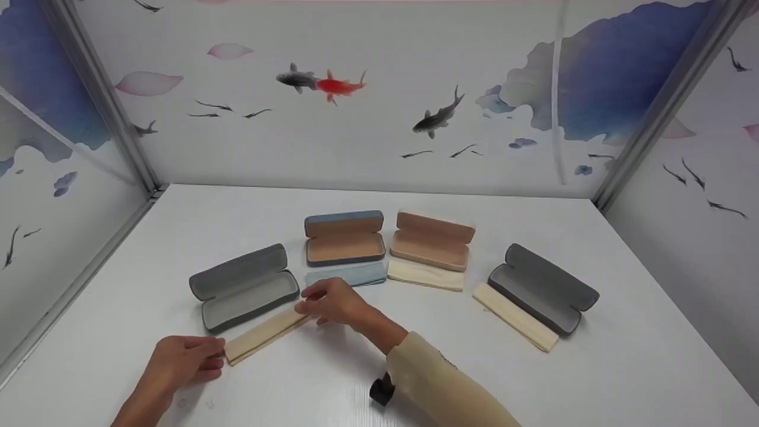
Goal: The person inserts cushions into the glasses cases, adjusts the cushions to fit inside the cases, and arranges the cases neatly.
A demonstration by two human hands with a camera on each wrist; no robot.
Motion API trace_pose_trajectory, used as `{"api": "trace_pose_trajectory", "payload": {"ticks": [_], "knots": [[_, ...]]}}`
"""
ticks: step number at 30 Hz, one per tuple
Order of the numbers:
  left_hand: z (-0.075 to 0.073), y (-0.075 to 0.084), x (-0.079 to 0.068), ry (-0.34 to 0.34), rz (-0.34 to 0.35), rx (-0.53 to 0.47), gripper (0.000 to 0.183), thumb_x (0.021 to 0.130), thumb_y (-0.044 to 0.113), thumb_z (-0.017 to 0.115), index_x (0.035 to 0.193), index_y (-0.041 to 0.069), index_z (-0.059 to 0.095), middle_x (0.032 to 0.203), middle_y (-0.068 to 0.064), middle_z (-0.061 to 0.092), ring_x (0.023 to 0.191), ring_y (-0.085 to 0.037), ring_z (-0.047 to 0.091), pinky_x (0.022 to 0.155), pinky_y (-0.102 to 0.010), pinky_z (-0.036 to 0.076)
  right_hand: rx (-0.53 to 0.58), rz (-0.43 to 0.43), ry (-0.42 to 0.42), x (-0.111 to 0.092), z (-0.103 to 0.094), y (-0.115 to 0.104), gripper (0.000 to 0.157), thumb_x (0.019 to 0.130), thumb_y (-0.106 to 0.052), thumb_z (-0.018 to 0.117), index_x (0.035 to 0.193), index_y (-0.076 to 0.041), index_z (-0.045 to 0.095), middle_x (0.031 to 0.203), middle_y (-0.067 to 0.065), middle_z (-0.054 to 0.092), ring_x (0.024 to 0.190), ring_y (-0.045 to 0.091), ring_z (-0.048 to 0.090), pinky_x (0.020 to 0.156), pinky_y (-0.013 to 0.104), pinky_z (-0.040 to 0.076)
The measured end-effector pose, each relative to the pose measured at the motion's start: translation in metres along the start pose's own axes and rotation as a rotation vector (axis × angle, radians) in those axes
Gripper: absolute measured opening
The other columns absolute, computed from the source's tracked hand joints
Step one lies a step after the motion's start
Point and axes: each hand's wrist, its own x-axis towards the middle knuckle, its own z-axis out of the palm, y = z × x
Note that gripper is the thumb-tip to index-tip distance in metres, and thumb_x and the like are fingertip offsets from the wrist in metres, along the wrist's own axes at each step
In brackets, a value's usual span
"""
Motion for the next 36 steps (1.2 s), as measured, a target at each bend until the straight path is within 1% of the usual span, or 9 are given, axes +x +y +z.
{"api": "trace_pose_trajectory", "payload": {"ticks": [5,9,14,18,21,24,28,32,36], "knots": [[0.003,0.002,0.004,0.029,0.012,0.042,0.040,0.097,0.015,0.064,0.120,-0.017,0.060,0.074,0.000,0.072,0.067,-0.008,0.070,0.066,-0.024,0.060,-0.059,0.047,0.016,0.007,0.007,-0.001,0.034,0.089,-0.020,0.077,0.120,-0.008,0.070,0.098,0.001,0.066,0.079,0.012,0.061,0.070,0.027,0.060],[0.005,0.003,0.006,0.042,0.025,0.092,0.034,0.094,0.013,0.068,0.114,-0.014,0.065,0.076,-0.003,0.072,0.067,-0.009,0.068,0.065,-0.025,0.060,-0.091,0.058,0.042,0.012,0.009,-0.002,0.033,0.089,-0.018,0.077,0.120,-0.008,0.070,0.099,0.002,0.066,0.075,0.013,0.060,0.066,0.028,0.060],[0.008,0.001,0.007,0.065,0.047,0.159,0.027,0.092,0.010,0.070,0.109,-0.011,0.069,0.078,-0.006,0.072,0.067,-0.010,0.066,0.063,-0.025,0.060,-0.113,0.063,0.043,0.013,0.009,-0.004,0.020,0.089,-0.015,0.076,0.108,-0.009,0.074,0.090,0.002,0.066,0.069,0.013,0.059,0.060,0.026,0.057],[0.011,0.002,0.005,0.077,0.054,0.200,0.021,0.092,0.009,0.068,0.104,-0.009,0.072,0.075,-0.006,0.069,0.064,-0.010,0.065,0.060,-0.024,0.058,-0.114,0.059,0.052,0.014,0.010,-0.003,0.012,0.089,-0.012,0.076,0.100,-0.009,0.073,0.083,0.001,0.064,0.066,0.013,0.057,0.056,0.024,0.055],[0.014,0.004,0.002,0.084,0.075,0.227,0.019,0.092,0.010,0.066,0.099,-0.008,0.070,0.072,-0.005,0.067,0.062,-0.011,0.063,0.058,-0.025,0.058,-0.123,0.034,0.062,0.015,0.011,0.000,0.007,0.089,-0.011,0.075,0.096,-0.007,0.074,0.079,0.000,0.063,0.062,0.011,0.057,0.053,0.022,0.054],[0.017,0.006,0.000,0.093,0.100,0.265,0.018,0.091,0.012,0.065,0.097,-0.005,0.066,0.074,-0.005,0.065,0.065,-0.012,0.062,0.058,-0.025,0.058,-0.134,0.005,0.066,0.016,0.012,0.002,0.004,0.089,-0.010,0.075,0.091,-0.007,0.074,0.075,-0.001,0.063,0.059,0.010,0.057,0.050,0.022,0.052],[0.018,0.009,-0.002,0.100,0.115,0.288,0.020,0.093,0.014,0.061,0.099,-0.004,0.064,0.083,-0.009,0.064,0.074,-0.015,0.062,0.063,-0.026,0.058,-0.139,0.023,0.063,0.016,0.010,0.003,0.005,0.089,-0.012,0.076,0.086,-0.009,0.074,0.073,-0.003,0.062,0.059,0.010,0.055,0.050,0.021,0.051],[0.015,0.011,-0.001,0.114,0.116,0.252,0.028,0.094,0.017,0.058,0.108,-0.007,0.062,0.093,-0.013,0.063,0.082,-0.017,0.063,0.070,-0.027,0.059,-0.144,0.051,0.055,0.016,0.008,-0.001,0.007,0.088,-0.015,0.077,0.083,-0.012,0.074,0.075,-0.004,0.061,0.061,0.010,0.052,0.052,0.021,0.048],[0.013,0.011,-0.001,0.139,0.120,0.203,0.034,0.094,0.019,0.057,0.114,-0.008,0.060,0.097,-0.013,0.064,0.086,-0.017,0.062,0.071,-0.024,0.056,-0.136,0.067,0.064,0.016,0.006,-0.006,0.008,0.088,-0.019,0.077,0.083,-0.013,0.074,0.078,-0.005,0.063,0.067,0.010,0.053,0.057,0.022,0.047]]}}
